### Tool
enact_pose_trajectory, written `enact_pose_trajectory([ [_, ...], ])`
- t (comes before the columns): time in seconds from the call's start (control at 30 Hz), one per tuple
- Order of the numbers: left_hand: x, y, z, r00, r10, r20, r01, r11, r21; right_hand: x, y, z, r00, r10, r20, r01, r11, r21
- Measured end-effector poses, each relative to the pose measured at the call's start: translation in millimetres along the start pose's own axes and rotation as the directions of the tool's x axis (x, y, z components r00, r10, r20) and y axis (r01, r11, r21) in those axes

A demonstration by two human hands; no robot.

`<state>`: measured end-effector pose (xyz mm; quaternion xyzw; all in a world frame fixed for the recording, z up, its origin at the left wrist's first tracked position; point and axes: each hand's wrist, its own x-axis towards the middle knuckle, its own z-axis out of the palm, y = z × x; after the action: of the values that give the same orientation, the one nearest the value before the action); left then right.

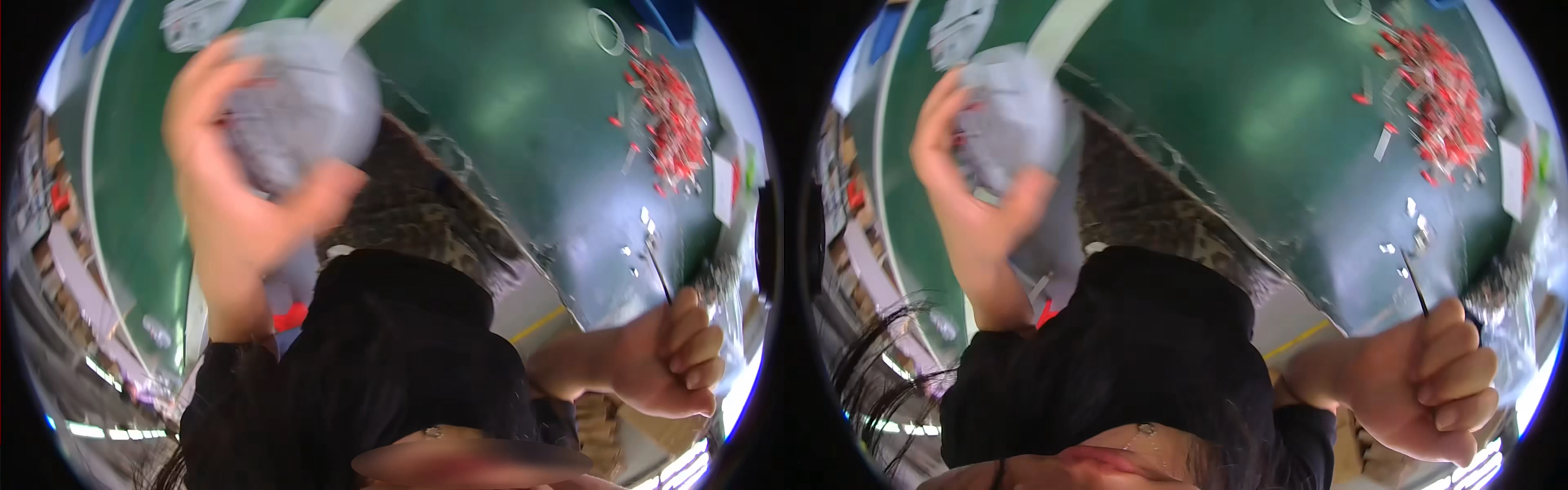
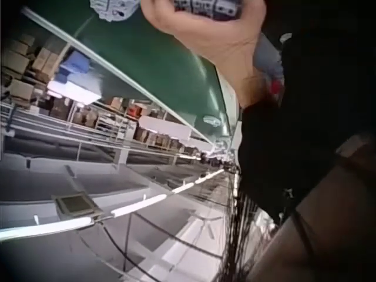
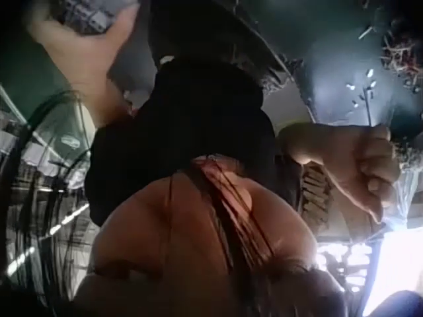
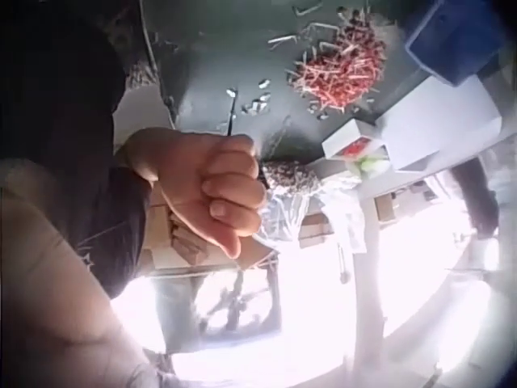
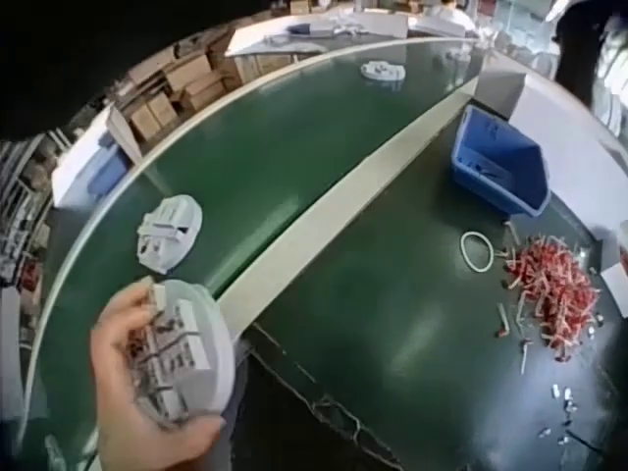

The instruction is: Assembling small electronic components into a plastic housing at a factory workstation.

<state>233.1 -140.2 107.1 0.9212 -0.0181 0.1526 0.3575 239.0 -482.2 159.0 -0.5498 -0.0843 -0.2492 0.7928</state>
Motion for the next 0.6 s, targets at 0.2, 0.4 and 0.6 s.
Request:
enact_pose_trajectory([
  [0.2, -46.7, -100.3, -73.7, 0.893, -0.375, -0.249, 0.45, 0.729, 0.516, -2.5, 6.3, -37.8, 0.981, 0.195, 0.007, -0.195, 0.98, 0.025],
  [0.4, 84.7, -175.0, -74.8, 0.968, -0.236, -0.082, 0.245, 0.837, 0.49, -11.2, 17.8, -39.0, 0.99, -0.043, 0.132, 0.06, 0.99, -0.131],
  [0.6, 111.3, -62.8, -12.2, 0.862, 0.272, 0.427, -0.292, 0.956, -0.02, -30.1, 10.7, -24.5, 0.926, 0.371, 0.074, -0.039, 0.289, -0.957],
])
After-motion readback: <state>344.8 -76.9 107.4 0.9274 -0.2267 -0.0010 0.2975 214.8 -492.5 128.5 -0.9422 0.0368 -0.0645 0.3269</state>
